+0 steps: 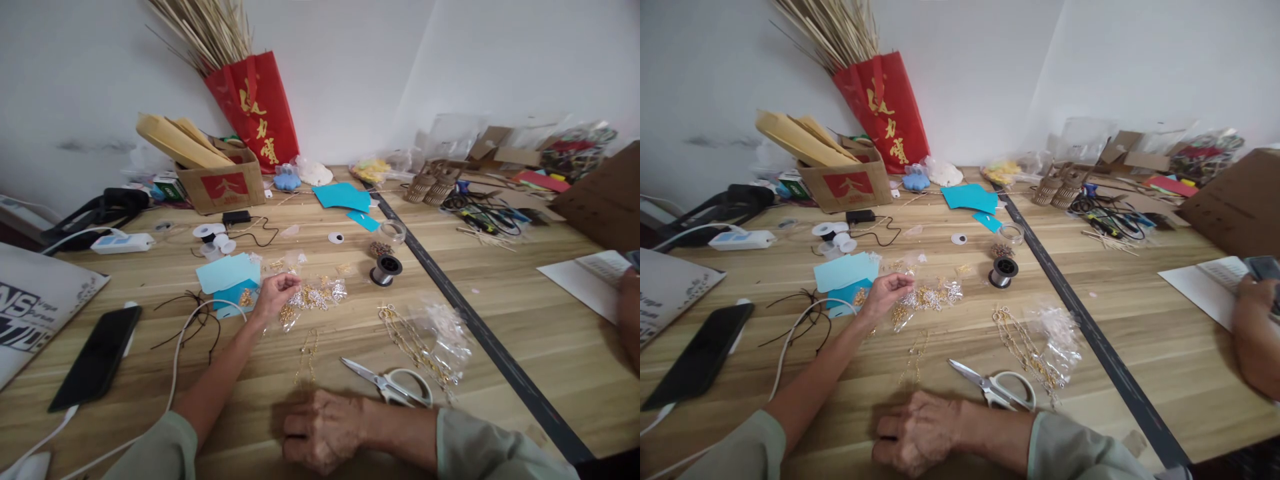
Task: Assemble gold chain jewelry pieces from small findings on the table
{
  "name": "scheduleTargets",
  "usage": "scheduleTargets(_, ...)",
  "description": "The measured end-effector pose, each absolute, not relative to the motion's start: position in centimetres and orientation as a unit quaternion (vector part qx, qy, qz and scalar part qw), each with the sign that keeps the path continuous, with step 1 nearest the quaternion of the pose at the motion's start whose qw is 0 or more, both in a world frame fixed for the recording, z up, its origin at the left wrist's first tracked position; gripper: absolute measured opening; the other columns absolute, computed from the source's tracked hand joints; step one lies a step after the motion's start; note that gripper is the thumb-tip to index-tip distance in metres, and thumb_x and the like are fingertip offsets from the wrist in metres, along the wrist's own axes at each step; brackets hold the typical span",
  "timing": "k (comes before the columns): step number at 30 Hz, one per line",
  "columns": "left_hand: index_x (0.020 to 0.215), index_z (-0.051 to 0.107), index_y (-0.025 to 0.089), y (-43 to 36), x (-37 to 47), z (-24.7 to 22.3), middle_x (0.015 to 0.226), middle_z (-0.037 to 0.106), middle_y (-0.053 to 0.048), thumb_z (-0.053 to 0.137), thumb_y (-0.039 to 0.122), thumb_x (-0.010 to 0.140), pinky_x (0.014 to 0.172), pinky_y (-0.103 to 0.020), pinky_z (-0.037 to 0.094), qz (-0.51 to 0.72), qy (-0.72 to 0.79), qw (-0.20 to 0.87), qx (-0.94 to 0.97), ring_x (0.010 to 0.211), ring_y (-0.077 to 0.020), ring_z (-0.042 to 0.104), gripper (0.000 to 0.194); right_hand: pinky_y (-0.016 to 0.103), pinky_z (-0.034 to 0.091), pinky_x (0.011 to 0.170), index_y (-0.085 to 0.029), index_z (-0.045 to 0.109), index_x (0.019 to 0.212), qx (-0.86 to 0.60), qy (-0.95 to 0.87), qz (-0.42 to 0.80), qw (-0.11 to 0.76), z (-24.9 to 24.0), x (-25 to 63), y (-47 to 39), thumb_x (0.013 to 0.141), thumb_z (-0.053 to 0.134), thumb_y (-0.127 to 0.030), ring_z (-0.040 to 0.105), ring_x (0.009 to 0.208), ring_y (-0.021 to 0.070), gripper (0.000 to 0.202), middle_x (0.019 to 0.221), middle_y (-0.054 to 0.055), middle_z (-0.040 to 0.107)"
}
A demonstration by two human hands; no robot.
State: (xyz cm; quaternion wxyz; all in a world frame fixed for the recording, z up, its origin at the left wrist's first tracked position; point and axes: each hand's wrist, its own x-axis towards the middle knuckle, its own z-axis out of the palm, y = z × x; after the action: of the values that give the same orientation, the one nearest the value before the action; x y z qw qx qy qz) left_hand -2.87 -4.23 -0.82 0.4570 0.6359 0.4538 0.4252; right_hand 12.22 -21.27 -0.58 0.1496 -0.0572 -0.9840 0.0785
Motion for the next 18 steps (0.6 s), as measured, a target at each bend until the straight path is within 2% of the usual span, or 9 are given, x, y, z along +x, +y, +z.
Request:
scheduleTargets(6,0.085,0.069,0.012,-3.9,-2.4,-1.0,0.075,0.072,-0.006,0.066,0.026,0.071,0.066,-0.028,0.054,0.398,0.463,0.405,0.681,0.069,-0.0165,0.066,0.019,0.027,0.038,0.048,-0.018,0.054,0.077,-0.055,-0.982,0.074,0.165,-1.1,12.3,-21.3,0.08,0.058,-0.021,0.057,0.068,0.0152,0.006,0.076,0.001,0.058)
scheduleTargets(11,0.081,0.07,0.015,-4.4,-2.0,-0.7,0.075,0.07,-0.004,0.06,0.018,0.075,0.065,-0.028,0.05,0.334,0.475,0.309,0.753,0.066,-0.0162,0.062,0.012,0.026,0.033,0.044,-0.018,0.053,0.077,-0.062,-0.984,0.074,0.152,-1.1,12.3,-21.4,0.083,0.055,-0.02,0.057,0.067,0.014,0.006,0.075,0.002,0.058)
scheduleTargets(18,0.072,0.07,0.021,-6.1,-2.1,0.1,0.075,0.062,-0.003,0.051,0.007,0.075,0.075,-0.031,0.046,0.243,0.461,0.174,0.836,0.08,-0.0194,0.057,0.024,0.027,0.033,0.046,-0.018,0.053,0.078,-0.064,-0.983,0.074,0.153,-1.1,12.3,-21.4,0.082,0.054,-0.021,0.056,0.067,0.0146,0.005,0.078,0.002,0.058)
